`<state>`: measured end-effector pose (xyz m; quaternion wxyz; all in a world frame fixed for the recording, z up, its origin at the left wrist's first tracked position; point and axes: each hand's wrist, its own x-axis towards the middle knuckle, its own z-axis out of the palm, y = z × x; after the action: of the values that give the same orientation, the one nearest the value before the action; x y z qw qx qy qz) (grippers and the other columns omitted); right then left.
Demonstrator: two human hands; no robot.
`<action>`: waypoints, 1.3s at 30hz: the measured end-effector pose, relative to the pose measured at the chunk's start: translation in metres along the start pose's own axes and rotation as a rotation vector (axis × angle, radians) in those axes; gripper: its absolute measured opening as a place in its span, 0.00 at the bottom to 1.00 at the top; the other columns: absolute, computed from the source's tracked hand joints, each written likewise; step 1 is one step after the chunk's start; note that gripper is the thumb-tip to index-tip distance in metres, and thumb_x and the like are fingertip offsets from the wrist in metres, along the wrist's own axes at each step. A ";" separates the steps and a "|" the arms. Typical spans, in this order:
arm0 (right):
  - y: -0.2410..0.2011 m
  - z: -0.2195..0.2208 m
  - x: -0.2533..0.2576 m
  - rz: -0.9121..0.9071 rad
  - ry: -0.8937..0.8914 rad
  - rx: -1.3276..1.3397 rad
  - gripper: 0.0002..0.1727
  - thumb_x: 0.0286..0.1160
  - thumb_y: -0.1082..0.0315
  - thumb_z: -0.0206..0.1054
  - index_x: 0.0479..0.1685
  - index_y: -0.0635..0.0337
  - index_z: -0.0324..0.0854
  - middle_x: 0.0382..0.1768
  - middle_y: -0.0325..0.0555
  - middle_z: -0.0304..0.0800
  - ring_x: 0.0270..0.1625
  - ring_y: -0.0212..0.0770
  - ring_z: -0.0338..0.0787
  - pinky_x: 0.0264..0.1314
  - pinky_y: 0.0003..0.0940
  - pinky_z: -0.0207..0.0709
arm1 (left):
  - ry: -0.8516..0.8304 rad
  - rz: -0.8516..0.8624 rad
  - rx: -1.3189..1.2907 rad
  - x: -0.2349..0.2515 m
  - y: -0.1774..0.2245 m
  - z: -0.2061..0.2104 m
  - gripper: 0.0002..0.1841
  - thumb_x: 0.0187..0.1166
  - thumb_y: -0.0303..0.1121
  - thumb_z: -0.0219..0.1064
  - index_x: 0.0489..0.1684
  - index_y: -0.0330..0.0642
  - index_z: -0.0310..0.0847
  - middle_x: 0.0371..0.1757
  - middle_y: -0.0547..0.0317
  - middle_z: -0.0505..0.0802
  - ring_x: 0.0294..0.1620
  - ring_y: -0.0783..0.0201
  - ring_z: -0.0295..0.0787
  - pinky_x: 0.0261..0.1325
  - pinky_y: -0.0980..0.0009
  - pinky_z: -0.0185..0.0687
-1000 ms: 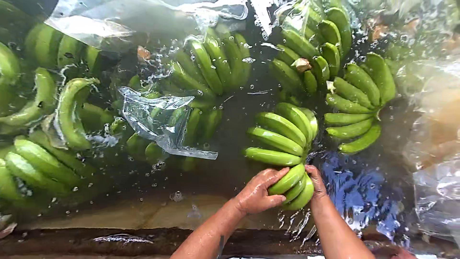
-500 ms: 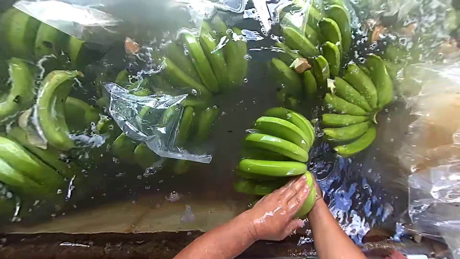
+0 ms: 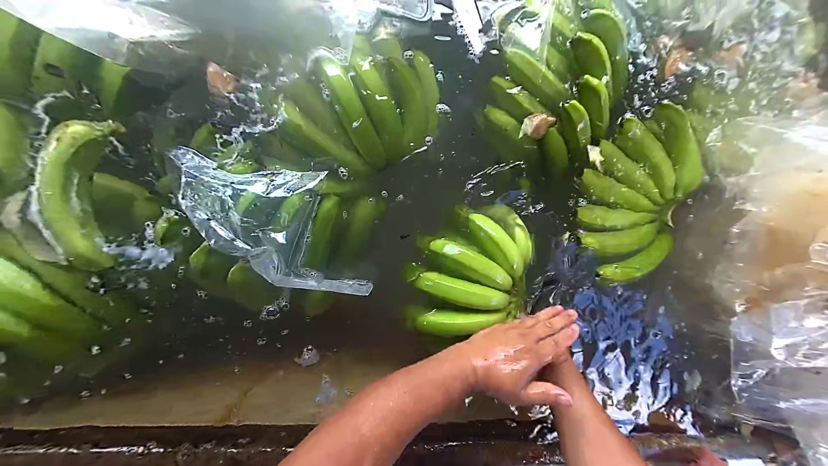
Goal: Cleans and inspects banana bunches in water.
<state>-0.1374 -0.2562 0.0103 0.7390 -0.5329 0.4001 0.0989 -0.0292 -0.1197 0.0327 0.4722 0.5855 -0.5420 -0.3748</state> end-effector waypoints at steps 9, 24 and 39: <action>0.011 0.014 0.024 0.101 -0.043 -0.046 0.09 0.63 0.80 0.66 0.40 0.60 0.84 0.21 0.29 0.87 0.17 0.20 0.77 0.22 0.17 0.74 | 0.068 -0.804 -0.376 -0.184 0.001 0.057 0.36 0.88 0.46 0.60 0.89 0.30 0.59 0.86 0.37 0.73 0.89 0.50 0.66 0.91 0.53 0.56; -0.086 0.094 -0.014 -0.001 0.004 -0.743 0.17 0.73 0.61 0.75 0.50 0.67 0.86 0.43 0.53 0.90 0.49 0.44 0.88 0.58 0.45 0.79 | 1.046 -1.067 -0.854 -0.086 0.058 0.025 0.36 0.94 0.46 0.43 0.96 0.35 0.35 0.94 0.36 0.52 0.94 0.48 0.53 0.92 0.53 0.54; -0.017 -0.078 -0.154 0.089 0.201 -0.891 0.24 0.73 0.68 0.70 0.65 0.76 0.80 0.51 0.70 0.88 0.54 0.64 0.88 0.62 0.63 0.78 | -0.329 -0.585 0.601 -0.107 -0.047 -0.048 0.32 0.81 0.20 0.59 0.89 0.46 0.66 0.93 0.39 0.61 0.94 0.36 0.50 0.90 0.32 0.40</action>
<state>-0.2668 -0.2874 0.1212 0.3902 -0.7880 0.4108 0.2410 0.0155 -0.0084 -0.0074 0.0629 0.7578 -0.5064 -0.4065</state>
